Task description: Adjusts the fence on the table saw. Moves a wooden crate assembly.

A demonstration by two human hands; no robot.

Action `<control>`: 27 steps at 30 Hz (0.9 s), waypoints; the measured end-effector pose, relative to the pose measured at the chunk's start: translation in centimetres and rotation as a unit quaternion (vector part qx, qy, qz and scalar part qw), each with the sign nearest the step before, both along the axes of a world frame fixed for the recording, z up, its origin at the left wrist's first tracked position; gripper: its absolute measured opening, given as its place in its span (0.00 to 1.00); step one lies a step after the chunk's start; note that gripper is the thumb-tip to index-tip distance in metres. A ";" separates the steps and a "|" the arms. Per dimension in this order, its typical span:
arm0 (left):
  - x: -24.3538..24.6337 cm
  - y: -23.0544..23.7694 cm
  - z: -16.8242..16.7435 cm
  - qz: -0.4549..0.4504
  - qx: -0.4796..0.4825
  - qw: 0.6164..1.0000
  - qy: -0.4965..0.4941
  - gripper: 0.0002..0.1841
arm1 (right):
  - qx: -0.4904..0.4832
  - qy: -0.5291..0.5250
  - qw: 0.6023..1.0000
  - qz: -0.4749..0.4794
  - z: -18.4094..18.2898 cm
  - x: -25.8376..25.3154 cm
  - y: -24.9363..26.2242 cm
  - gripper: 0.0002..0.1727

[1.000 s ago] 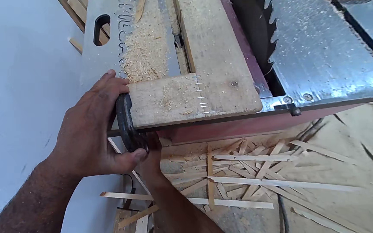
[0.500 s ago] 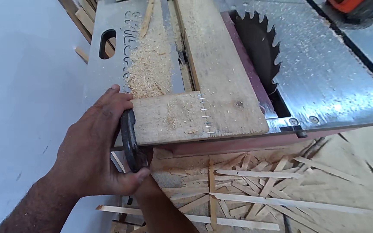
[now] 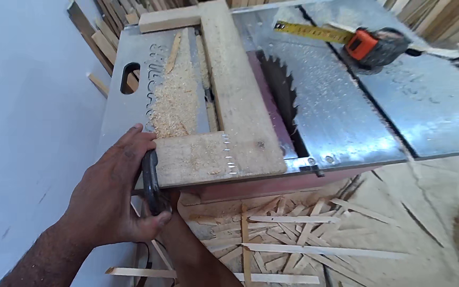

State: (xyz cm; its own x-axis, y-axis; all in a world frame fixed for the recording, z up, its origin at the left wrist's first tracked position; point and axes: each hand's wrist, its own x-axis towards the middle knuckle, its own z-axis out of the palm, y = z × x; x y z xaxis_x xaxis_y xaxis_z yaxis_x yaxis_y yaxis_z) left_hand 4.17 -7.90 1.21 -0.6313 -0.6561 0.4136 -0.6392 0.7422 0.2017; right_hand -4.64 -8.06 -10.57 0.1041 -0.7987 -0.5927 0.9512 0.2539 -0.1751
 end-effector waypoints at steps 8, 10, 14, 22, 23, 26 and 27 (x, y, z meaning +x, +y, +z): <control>0.5 -0.1 -0.6 0.001 -0.013 1.000 0.003 0.55 | -0.108 -0.068 0.991 -0.048 -3.5 0.8 4.4 0.22; 0.6 -0.2 -0.6 -0.004 -0.017 1.000 0.003 0.55 | -0.117 -0.052 0.992 -0.006 -3.4 0.0 4.3 0.22; 0.6 -0.3 -0.6 -0.008 -0.020 1.000 0.009 0.53 | -0.079 -0.010 0.993 0.091 -2.2 -2.1 3.8 0.26; 0.2 -0.2 -0.3 0.009 -0.012 1.000 0.010 0.53 | 0.017 0.138 0.960 0.245 4.5 -5.8 3.0 0.24; 0.3 -0.1 -0.2 0.009 -0.005 1.000 0.008 0.53 | 0.006 0.138 0.961 0.241 4.2 -5.6 3.1 0.25; 0.5 0.1 0.0 0.017 0.019 1.000 -0.010 0.53 | -0.062 0.135 0.968 0.204 0.3 -4.4 3.5 0.28; 0.4 0.2 0.1 0.021 0.021 0.999 -0.015 0.53 | -0.086 0.164 0.965 0.188 -0.4 -4.2 3.8 0.25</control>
